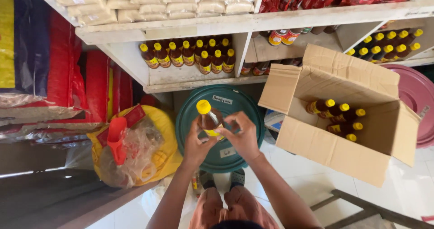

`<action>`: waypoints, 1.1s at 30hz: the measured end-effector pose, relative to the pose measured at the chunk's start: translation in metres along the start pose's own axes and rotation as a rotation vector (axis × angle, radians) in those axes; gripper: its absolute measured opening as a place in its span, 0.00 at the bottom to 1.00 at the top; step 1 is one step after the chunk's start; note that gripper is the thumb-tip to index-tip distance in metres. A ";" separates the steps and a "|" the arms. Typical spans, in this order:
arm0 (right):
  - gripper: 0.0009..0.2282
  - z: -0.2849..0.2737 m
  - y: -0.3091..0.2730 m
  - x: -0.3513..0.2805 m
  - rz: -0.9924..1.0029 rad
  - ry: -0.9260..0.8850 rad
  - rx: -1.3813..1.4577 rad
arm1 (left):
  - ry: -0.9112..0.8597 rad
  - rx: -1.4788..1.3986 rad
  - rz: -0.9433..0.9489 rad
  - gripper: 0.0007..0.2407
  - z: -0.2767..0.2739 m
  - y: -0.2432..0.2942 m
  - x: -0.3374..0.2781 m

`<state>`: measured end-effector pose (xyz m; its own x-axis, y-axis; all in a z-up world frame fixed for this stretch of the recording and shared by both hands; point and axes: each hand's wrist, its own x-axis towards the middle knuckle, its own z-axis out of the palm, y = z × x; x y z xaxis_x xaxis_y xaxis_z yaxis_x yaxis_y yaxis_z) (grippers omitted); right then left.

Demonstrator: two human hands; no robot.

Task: Unboxing bottles of fish sauce and placing them on a shelf in a grocery store.

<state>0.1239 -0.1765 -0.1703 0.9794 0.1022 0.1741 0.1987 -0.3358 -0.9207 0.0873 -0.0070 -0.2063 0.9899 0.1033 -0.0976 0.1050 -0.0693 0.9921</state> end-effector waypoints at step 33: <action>0.32 0.284 0.409 0.254 -0.465 -0.127 -0.083 | 0.485 0.282 0.607 0.33 -0.067 -0.360 0.413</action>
<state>0.4435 -0.0220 -0.6023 0.7750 0.3706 0.5119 0.6215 -0.3007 -0.7234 0.4518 0.1274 -0.5987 0.7378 0.3802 0.5577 -0.3506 -0.4903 0.7980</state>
